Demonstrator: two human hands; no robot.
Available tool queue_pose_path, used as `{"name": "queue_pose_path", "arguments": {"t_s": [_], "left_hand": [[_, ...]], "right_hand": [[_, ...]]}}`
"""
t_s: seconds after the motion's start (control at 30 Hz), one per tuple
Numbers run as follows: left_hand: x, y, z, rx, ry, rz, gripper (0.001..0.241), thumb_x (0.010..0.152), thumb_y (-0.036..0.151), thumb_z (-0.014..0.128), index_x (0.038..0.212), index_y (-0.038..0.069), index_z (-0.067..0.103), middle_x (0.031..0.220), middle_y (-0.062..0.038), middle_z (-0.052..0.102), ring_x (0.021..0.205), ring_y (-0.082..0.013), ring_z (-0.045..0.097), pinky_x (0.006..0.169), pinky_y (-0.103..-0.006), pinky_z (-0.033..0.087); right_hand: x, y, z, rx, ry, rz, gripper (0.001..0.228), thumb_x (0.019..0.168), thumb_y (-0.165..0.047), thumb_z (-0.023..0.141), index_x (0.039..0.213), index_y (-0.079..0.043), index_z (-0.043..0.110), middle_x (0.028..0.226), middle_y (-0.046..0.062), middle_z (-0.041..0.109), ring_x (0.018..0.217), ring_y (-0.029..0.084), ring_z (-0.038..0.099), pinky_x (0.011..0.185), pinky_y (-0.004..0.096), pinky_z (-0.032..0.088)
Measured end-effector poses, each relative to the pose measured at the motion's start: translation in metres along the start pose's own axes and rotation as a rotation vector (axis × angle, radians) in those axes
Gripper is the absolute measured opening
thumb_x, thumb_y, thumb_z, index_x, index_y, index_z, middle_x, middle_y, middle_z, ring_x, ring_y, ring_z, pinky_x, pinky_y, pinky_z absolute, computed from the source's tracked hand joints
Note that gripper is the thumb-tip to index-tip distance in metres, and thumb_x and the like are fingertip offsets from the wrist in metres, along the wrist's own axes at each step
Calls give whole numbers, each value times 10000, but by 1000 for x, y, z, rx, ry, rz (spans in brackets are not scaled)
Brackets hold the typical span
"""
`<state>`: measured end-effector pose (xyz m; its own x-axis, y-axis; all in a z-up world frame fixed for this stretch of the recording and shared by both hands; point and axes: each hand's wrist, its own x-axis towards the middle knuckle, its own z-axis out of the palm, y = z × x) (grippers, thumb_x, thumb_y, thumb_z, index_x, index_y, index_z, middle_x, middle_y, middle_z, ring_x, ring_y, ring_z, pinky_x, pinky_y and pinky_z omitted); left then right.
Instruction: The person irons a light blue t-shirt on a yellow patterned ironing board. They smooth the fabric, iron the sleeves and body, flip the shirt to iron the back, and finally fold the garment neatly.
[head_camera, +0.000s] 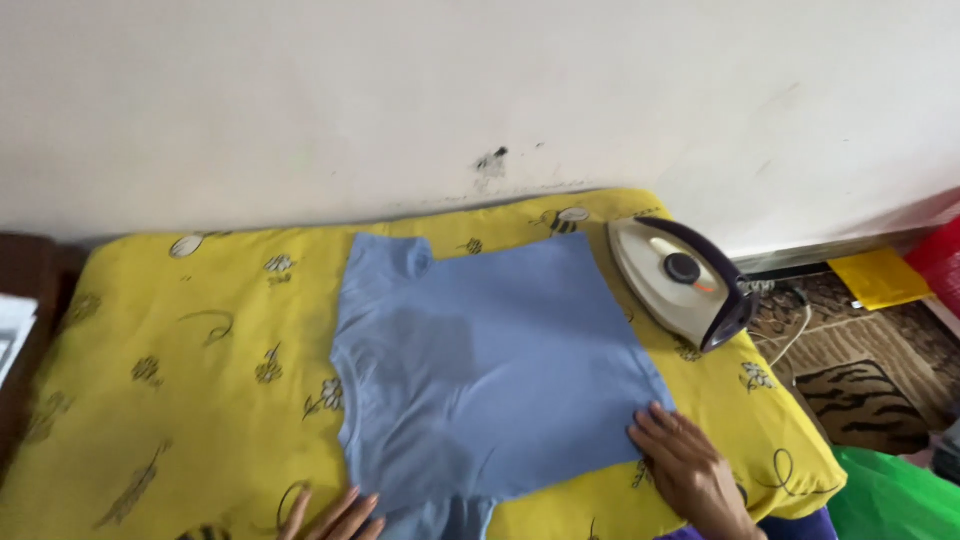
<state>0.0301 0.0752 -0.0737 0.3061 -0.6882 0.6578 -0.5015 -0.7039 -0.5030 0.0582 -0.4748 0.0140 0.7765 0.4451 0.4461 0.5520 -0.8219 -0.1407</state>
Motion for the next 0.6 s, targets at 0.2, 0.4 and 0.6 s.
{"name": "queue_pose_path", "arguments": {"t_s": [0.2,0.4,0.6], "left_hand": [[55,7,-36,-665,-265,9,422,1061,224,394,1341,74,672,1523,-174,537,1441,-402,436,1164,-619,288],[38,10,-35,-1392,-984,-205,423,1036,260,610,1457,258,584,1466,-24,594,1379,-358,468,1102,-487,429],[137,-62,-3,-1884,-419,-2374,459,852,378,688,1180,57,703,1101,-216,753,999,-366,710,933,-566,558]], "right_hand": [[13,9,-16,-98,47,-46,485,717,114,625,1101,-149,763,1193,29,769,1216,271,702,1071,477,566],[-1,25,-43,418,-99,514,376,631,-11,625,822,-144,921,1130,33,852,1197,257,693,1096,432,538],[69,56,5,825,105,987,185,865,-107,789,1001,18,788,797,94,700,663,173,587,544,323,467]]}}
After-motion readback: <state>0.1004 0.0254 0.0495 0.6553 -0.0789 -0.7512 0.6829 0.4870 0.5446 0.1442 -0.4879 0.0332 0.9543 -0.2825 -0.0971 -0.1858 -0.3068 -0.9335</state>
